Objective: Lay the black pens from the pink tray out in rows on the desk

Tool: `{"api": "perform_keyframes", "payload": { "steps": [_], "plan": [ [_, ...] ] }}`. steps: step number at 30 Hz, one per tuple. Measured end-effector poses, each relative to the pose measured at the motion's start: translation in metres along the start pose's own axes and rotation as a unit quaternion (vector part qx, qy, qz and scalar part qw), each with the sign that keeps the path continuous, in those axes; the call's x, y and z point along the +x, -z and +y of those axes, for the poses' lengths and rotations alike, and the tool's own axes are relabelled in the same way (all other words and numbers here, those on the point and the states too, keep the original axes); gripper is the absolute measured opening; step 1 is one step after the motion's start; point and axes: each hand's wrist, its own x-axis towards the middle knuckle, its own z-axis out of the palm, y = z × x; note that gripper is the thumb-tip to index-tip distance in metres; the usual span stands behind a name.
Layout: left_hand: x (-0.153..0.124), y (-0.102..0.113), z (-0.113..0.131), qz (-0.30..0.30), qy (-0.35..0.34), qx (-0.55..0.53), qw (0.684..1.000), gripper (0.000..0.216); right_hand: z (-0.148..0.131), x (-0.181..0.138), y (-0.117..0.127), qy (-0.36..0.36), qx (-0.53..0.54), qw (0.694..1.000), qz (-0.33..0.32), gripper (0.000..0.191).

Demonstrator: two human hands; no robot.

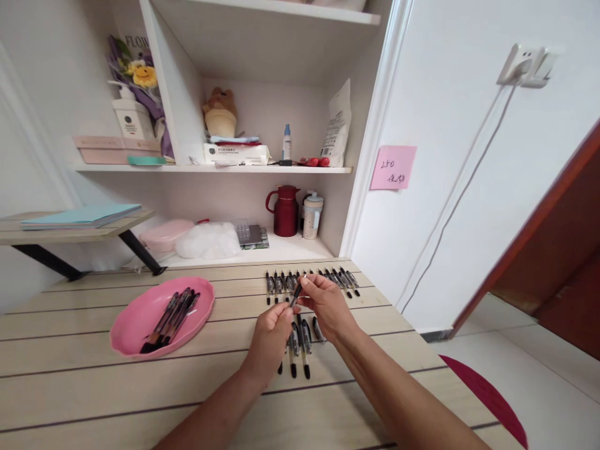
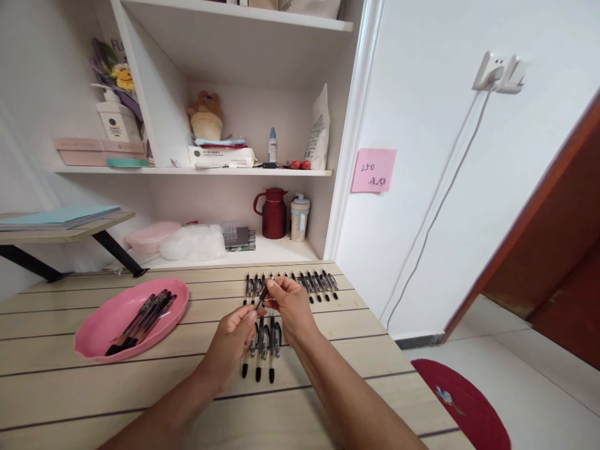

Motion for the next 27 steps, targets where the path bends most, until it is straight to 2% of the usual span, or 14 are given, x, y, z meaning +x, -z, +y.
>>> {"api": "perform_keyframes", "payload": {
  "steps": [5,12,15,19,22,27],
  "plan": [
    [0.0,0.002,0.002,-0.013,-0.022,0.051,0.998,0.035,-0.009,-0.002,-0.001,-0.001,0.013,1.0,-0.013,0.023],
    [-0.003,0.004,0.004,0.024,-0.11,0.095,0.989,0.033,-0.015,-0.006,-0.003,-0.011,0.038,0.999,-0.034,0.023],
    [-0.004,0.002,0.008,0.011,-0.067,0.048,0.997,0.031,-0.018,-0.007,-0.004,0.004,0.033,0.998,-0.045,0.023],
    [-0.005,-0.002,0.01,-0.063,0.034,-0.085,0.994,0.03,-0.019,-0.007,-0.004,0.004,0.021,0.998,-0.058,0.022],
    [-0.005,-0.002,0.009,-0.086,0.047,-0.124,0.987,0.025,-0.019,-0.008,-0.005,-0.011,0.008,0.998,-0.058,0.028],
    [-0.002,0.003,0.006,-0.081,0.046,-0.106,0.99,0.026,-0.021,-0.006,-0.005,-0.003,-0.008,0.998,-0.058,0.029]
  ]
}}
